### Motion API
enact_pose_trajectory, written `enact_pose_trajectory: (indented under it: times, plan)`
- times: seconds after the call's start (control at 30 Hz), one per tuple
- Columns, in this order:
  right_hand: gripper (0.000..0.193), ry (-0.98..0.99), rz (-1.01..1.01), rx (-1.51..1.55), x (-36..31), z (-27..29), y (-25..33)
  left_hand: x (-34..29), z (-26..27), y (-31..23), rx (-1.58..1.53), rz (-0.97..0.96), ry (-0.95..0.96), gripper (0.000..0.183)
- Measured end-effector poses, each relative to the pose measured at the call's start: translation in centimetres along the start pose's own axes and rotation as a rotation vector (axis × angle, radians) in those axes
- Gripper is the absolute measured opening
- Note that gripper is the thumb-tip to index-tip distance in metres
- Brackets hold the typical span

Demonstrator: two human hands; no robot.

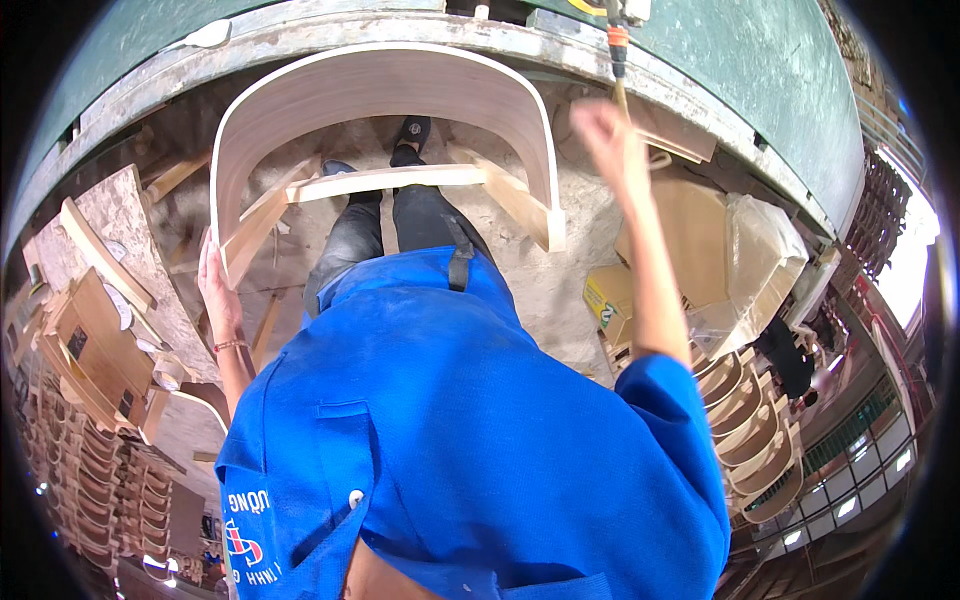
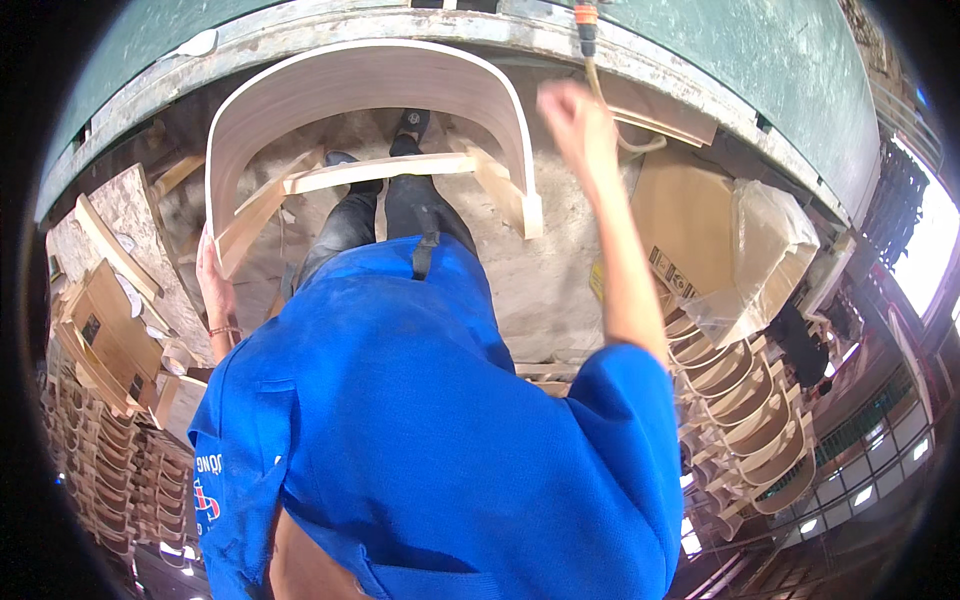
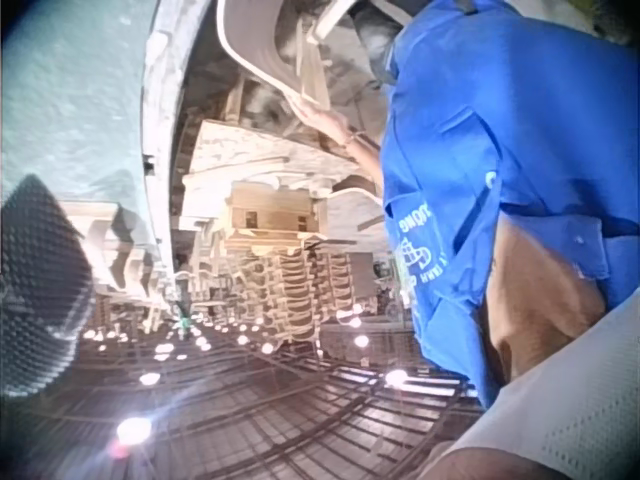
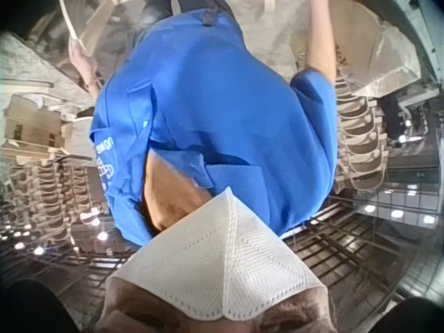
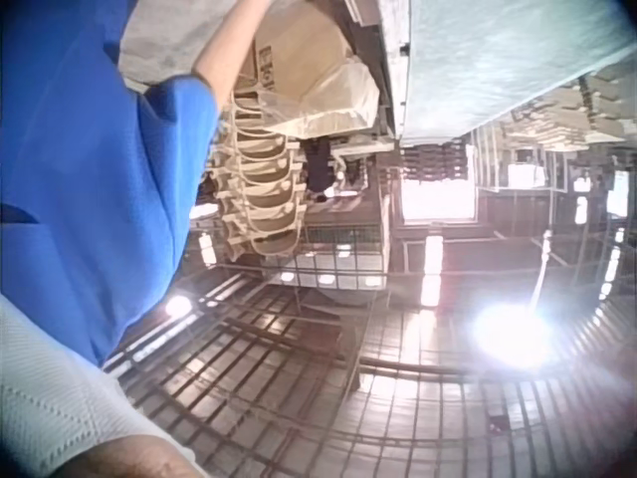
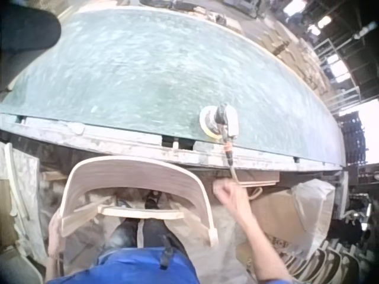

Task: The person sands curved wooden chair parts using a handheld orbital sander. They repeatedly pick up parts from a workbench, sand various surfaces and edges, flip the pieces, and place them back down while working in a factory setting.

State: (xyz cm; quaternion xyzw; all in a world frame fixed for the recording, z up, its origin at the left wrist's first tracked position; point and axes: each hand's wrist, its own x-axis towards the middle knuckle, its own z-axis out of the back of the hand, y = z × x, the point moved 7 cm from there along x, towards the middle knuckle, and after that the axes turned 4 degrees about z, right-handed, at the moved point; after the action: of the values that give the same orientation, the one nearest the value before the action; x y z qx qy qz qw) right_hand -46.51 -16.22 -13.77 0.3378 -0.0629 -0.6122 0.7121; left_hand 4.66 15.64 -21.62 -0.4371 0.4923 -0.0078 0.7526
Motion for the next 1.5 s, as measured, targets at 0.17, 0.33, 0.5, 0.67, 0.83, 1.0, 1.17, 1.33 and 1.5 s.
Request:
enact_pose_trajectory:
  times: [0.17,0.33,0.5,0.67,0.83,1.0,1.17,1.33,1.5]
  plan:
    - [0.062,0.382,-0.874,0.764,-15.0,-8.9,-8.7,0.7,0.7,0.7,0.063,-0.018,0.011,0.050]
    - [0.055,0.218,-0.954,1.353,-16.7,-11.5,-8.5,1.0,0.2,0.2,0.049,0.007,0.053,0.052]
    - [0.054,0.137,-0.855,1.385,-16.5,-10.9,-7.7,0.7,-0.1,0.0,0.029,0.005,0.058,0.055]
    - [0.058,0.147,-0.875,1.420,-16.7,-10.9,-7.9,0.6,-0.6,-0.4,-0.038,0.013,0.040,0.051]
    - [0.041,0.359,-0.688,0.635,-13.9,-6.6,-10.2,0.5,-0.5,-0.3,-0.024,-0.007,0.025,0.049]
    - [0.041,-0.445,0.069,-0.223,3.2,7.7,-0.7,0.5,-0.2,-0.2,-0.008,-0.045,0.030,0.048]
    - [0.079,-0.419,0.166,-0.378,18.4,9.2,1.8,1.3,-1.2,-1.1,0.004,-0.084,0.041,0.046]
    - [0.084,-0.387,0.307,-0.445,19.5,8.1,2.3,0.1,-0.8,-1.1,0.082,-0.182,0.008,0.046]
    - [0.074,-0.411,0.228,-0.221,14.6,7.9,-0.3,1.0,-1.5,-1.4,0.001,-0.129,0.036,0.046]
